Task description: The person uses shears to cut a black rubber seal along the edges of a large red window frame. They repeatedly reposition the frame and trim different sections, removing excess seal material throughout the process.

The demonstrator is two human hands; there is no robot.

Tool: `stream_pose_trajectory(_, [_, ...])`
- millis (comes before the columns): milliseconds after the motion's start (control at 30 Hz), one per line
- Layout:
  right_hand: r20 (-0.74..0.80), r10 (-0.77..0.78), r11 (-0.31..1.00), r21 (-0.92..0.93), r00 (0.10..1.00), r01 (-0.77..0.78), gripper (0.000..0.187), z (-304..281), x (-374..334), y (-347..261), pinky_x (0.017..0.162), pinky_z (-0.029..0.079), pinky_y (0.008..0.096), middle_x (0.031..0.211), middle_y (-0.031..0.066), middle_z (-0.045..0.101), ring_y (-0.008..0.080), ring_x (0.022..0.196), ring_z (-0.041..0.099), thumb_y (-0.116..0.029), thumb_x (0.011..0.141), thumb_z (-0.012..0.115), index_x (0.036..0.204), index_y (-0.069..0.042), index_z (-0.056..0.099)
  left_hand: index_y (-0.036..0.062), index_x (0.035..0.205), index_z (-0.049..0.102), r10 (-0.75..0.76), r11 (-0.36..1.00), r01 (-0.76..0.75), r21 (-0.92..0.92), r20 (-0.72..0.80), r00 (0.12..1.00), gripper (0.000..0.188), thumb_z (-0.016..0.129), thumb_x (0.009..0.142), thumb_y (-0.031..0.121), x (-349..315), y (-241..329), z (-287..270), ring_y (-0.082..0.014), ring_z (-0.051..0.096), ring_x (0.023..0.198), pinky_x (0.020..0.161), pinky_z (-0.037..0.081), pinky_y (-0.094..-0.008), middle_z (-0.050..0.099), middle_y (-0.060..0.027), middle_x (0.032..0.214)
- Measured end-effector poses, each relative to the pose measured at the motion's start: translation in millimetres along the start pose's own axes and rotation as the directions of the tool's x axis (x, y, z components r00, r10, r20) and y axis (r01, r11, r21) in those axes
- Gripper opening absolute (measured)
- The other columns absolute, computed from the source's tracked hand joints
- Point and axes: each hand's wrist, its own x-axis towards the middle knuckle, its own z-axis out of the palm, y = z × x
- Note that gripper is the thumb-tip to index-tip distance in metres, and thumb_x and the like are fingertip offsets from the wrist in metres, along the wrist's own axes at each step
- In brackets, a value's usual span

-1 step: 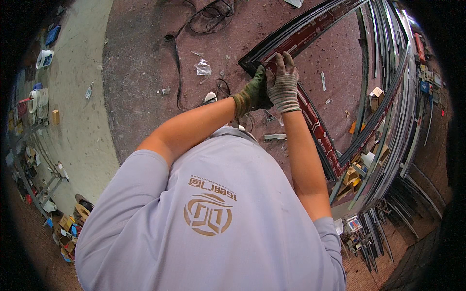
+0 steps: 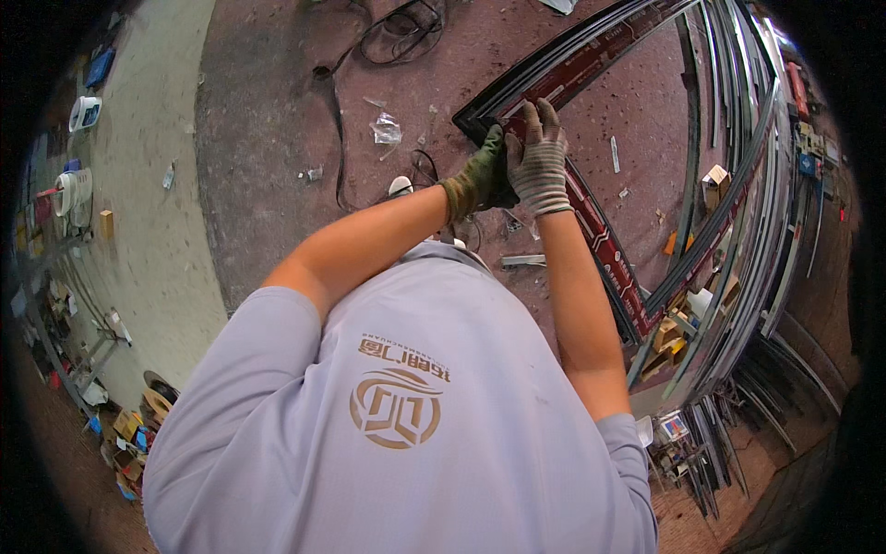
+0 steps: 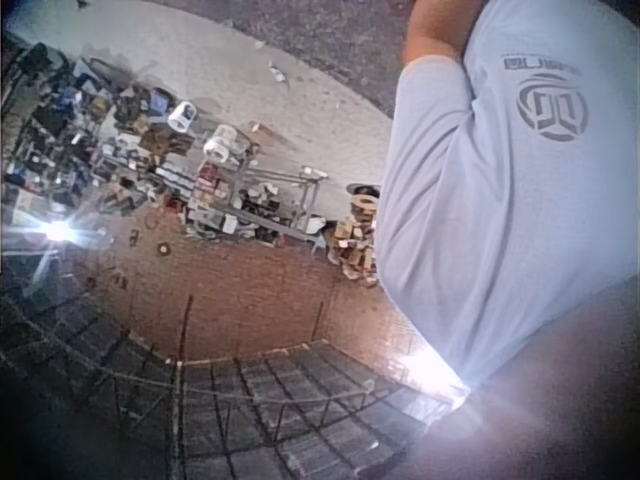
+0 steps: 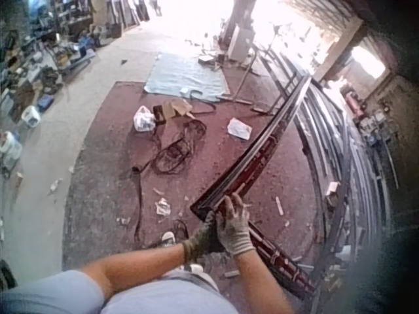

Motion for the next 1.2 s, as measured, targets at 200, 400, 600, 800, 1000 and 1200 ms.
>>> stream_pose_trajectory(200, [-0.004, -0.061, 0.997, 0.056, 0.998, 0.061, 0.072, -4.5, -1.3, 3.9, 0.097, 0.042, 0.062, 0.15, 0.0222, 0.038, 0.0451, 0.12, 0.051, -0.021, 0.088, 0.067, 0.152, -0.011, 0.034, 0.0184, 0.146, 0.047, -0.061, 0.996, 0.067, 0.066, -0.084, 0.995, 0.086, 0.034, 0.09, 0.083, -2.6, 6.3, 3.8, -0.0344, 0.05, 0.127, 0.105, 0.042, -0.053, 0.055, -0.0121, 0.143])
stream_pose_trajectory(400, [-0.064, 0.105, 0.993, 0.064, 0.992, -0.1, 0.069, -6.8, 5.4, -7.6, 0.1, 0.044, 0.0583, 0.147, 0.0232, 0.041, 0.0449, 0.121, 0.051, -0.029, 0.09, 0.068, 0.147, -0.004, 0.04, 0.0212, 0.096, 0.068, -0.133, 0.955, 0.173, 0.24, -0.172, 0.976, 0.074, 0.046, 0.08, 0.09, -14.6, 18.2, -1.8, -0.0232, 0.054, 0.062, 0.058, 0.044, -0.0368, 0.065, -0.0057, 0.077])
stream_pose_trajectory(600, [0.002, 0.365, 0.923, 0.127, 0.931, -0.363, 0.101, -10.1, 20.7, -24.5, 0.106, 0.045, 0.0543, 0.146, 0.021, 0.039, 0.041, 0.128, 0.048, -0.054, 0.077, 0.082, 0.149, -0.001, 0.036, 0.0188, 0.075, 0.062, -0.08, 0.988, 0.078, 0.135, 0.015, 0.997, 0.063, 0.056, 0.084, 0.081, 18.7, 6.7, -46.7, -0.0175, 0.048, 0.05, 0.05, 0.038, -0.03, 0.057, -0.0008, 0.063])
stream_pose_trajectory(800, [0.181, 0.546, 0.815, 0.111, 0.818, -0.568, 0.11, -18.6, 34.6, -34.0, 0.113, 0.042, 0.0467, 0.153, 0.0196, 0.026, 0.0386, 0.136, 0.041, -0.049, 0.073, 0.087, 0.153, -0.002, 0.029, 0.0214, 0.109, 0.06, 0.039, 0.899, 0.008, 0.438, -0.1, 0.994, 0.046, 0.035, 0.105, 0.06, 19.3, -4.2, -53.3, -0.0142, 0.052, 0.069, 0.064, 0.044, -0.0313, 0.057, 0.0015, 0.077])
stream_pose_trajectory(1000, [0.229, 0.547, 0.797, 0.152, 0.806, -0.584, 0.109, -24.7, 34.8, -34.4, 0.113, 0.042, 0.0456, 0.152, 0.0219, 0.027, 0.0401, 0.136, 0.041, -0.047, 0.071, 0.088, 0.152, -0.001, 0.031, 0.0157, 0.109, 0.063, 0.081, 0.973, -0.035, 0.229, -0.199, 0.977, 0.03, 0.058, 0.101, 0.044, -3.5, -1.4, -35.9, -0.0189, 0.061, 0.07, 0.066, 0.05, -0.037, 0.068, -0.0032, 0.088])
stream_pose_trajectory(1200, [0.208, 0.548, 0.822, 0.047, 0.81, -0.567, 0.104, -26.4, 27.1, -41.6, 0.113, 0.04, 0.0534, 0.151, 0.0248, 0.028, 0.0456, 0.137, 0.038, -0.051, 0.075, 0.084, 0.153, -0.005, 0.032, 0.0145, 0.099, 0.062, 0.212, 0.962, -0.173, 0.213, -0.178, 0.961, 0.028, 0.07, 0.094, 0.041, -4.8, -13.2, -36.1, -0.0197, 0.058, 0.062, 0.058, 0.049, -0.037, 0.062, -0.0026, 0.076])
